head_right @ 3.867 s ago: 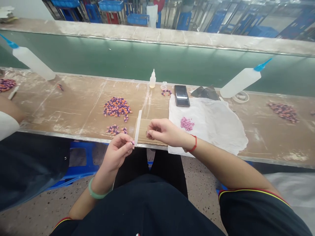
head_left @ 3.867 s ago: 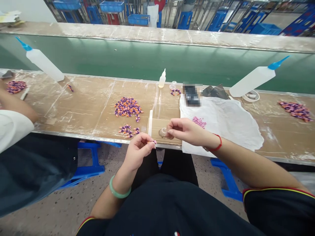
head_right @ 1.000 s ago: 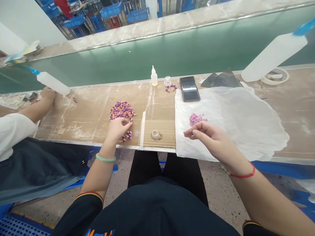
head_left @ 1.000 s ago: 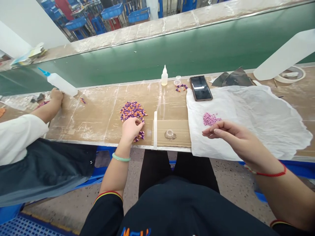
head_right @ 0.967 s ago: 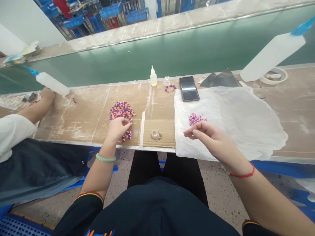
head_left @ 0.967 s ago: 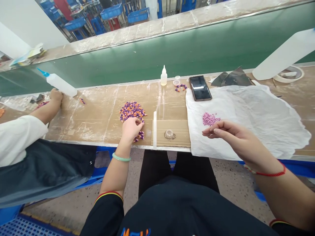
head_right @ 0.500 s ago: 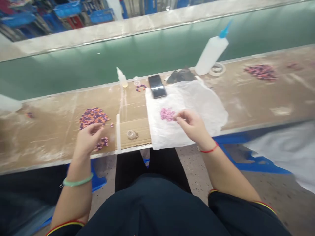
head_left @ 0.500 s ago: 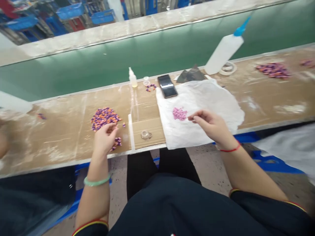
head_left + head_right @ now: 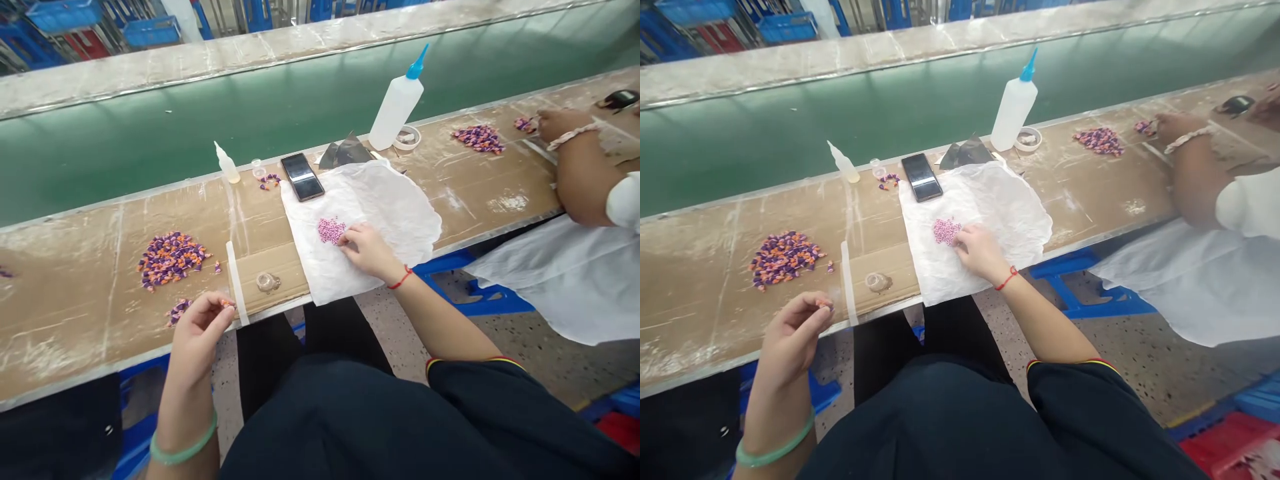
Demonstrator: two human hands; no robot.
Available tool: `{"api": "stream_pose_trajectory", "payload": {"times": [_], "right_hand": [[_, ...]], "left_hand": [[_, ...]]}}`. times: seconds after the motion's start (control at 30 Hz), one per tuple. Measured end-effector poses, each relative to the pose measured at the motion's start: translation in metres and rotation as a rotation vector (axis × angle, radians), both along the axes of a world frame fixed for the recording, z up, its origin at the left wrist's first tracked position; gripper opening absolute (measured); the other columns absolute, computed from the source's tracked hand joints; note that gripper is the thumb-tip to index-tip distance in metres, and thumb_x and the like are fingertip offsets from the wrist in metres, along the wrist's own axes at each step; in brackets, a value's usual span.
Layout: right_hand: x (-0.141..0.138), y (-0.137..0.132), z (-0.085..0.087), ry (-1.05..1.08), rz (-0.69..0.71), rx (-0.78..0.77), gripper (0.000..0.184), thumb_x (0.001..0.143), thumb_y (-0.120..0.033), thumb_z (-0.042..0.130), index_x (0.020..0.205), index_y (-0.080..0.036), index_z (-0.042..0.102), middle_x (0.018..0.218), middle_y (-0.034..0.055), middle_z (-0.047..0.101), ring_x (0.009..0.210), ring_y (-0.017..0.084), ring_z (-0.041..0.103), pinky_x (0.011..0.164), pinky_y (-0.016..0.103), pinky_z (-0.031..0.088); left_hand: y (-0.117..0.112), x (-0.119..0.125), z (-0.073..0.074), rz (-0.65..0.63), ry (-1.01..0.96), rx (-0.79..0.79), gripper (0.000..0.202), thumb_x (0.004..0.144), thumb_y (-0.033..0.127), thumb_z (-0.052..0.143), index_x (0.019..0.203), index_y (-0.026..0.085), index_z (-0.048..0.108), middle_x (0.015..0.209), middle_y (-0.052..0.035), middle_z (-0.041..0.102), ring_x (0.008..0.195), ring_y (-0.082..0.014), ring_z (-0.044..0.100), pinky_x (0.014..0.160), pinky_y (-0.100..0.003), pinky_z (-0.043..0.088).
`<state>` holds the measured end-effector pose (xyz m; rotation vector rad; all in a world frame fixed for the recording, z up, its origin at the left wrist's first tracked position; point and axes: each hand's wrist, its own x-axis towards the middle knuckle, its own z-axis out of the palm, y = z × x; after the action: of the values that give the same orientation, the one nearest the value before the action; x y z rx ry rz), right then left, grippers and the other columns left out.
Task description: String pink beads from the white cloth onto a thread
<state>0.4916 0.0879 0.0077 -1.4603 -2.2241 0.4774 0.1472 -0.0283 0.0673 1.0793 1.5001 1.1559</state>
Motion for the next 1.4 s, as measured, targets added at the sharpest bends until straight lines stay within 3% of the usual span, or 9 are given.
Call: {"api": "stream_pose_trajectory", "payload": {"times": [0.3,0.43,0.63,0.87,1.07,1.2,1.3,1.4], "right_hand": [[0.005,0.001,0.005,-0.053,0.039,-0.012,0.011,0.084,-0.01,0.058,0.08,-0.018,0.065,0.088,0.0092,0.066,0.089,0.026,0.057,0.089,0.043,0.044],[-0.002,0.003,0.001,-0.076,0.044,0.007,0.011,0.086,-0.015,0.06,0.076,-0.019,0.061,0.085,0.0093,0.064,0.087,0.027,0.053,0.086,0.043,0.044],[-0.011,0.004,-0.003,-0.076,0.064,0.051,0.016,0.084,-0.01,0.055,0.072,-0.02,0.056,0.084,0.0134,0.062,0.087,0.031,0.05,0.084,0.047,0.042],[-0.008,-0.01,-0.002,0.085,0.009,0.108,0.012,0.09,-0.016,0.051,0.08,-0.022,0.053,0.085,0.0087,0.062,0.085,0.028,0.056,0.082,0.044,0.046],[0.002,-0.011,0.003,0.214,-0.089,0.171,0.008,0.089,-0.022,0.055,0.081,-0.023,0.054,0.085,0.0078,0.063,0.087,0.028,0.058,0.084,0.045,0.046],[-0.014,0.004,0.012,0.194,0.076,0.133,0.012,0.091,-0.023,0.059,0.079,-0.022,0.06,0.082,0.0067,0.064,0.083,0.027,0.057,0.084,0.045,0.044],[-0.046,0.026,0.016,0.123,0.275,0.09,0.01,0.09,-0.019,0.06,0.081,-0.021,0.065,0.087,0.0078,0.064,0.089,0.027,0.055,0.088,0.044,0.042],[-0.082,0.05,0.015,0.006,0.39,0.018,0.007,0.084,-0.014,0.063,0.081,-0.018,0.068,0.093,0.0097,0.064,0.094,0.027,0.052,0.09,0.042,0.042]], "left_hand": [[-0.01,0.008,-0.01,-0.213,-0.085,-0.043,0.029,0.077,0.044,0.076,0.072,0.019,0.063,0.062,0.0021,0.049,0.051,-0.0094,0.037,0.049,-0.023,0.031],[-0.014,0.013,-0.013,-0.258,-0.09,-0.065,0.028,0.079,0.044,0.074,0.075,0.019,0.062,0.065,0.0019,0.049,0.053,-0.0098,0.038,0.051,-0.023,0.031],[-0.019,0.025,-0.01,-0.33,-0.01,-0.108,0.024,0.078,0.038,0.072,0.074,0.017,0.061,0.065,0.0014,0.05,0.058,-0.0111,0.043,0.055,-0.024,0.035],[-0.014,0.044,-0.016,-0.365,-0.101,-0.118,0.022,0.079,0.037,0.071,0.079,0.017,0.063,0.063,0.0024,0.05,0.054,-0.0095,0.041,0.053,-0.023,0.032],[-0.008,0.06,-0.011,-0.373,-0.152,-0.083,0.033,0.083,0.047,0.07,0.074,0.016,0.059,0.06,0.0026,0.052,0.052,-0.0084,0.041,0.052,-0.022,0.033],[-0.014,0.064,-0.013,-0.413,-0.18,-0.129,0.043,0.082,0.056,0.07,0.072,0.016,0.057,0.06,0.0018,0.053,0.052,-0.0083,0.042,0.051,-0.022,0.034],[-0.02,0.064,-0.017,-0.4,-0.196,-0.144,0.046,0.081,0.059,0.071,0.071,0.016,0.056,0.06,0.002,0.052,0.053,-0.0085,0.043,0.052,-0.022,0.034],[-0.024,0.062,-0.019,-0.391,-0.198,-0.143,0.046,0.081,0.059,0.07,0.072,0.016,0.057,0.061,0.0017,0.053,0.053,-0.0086,0.043,0.053,-0.023,0.035]]}}
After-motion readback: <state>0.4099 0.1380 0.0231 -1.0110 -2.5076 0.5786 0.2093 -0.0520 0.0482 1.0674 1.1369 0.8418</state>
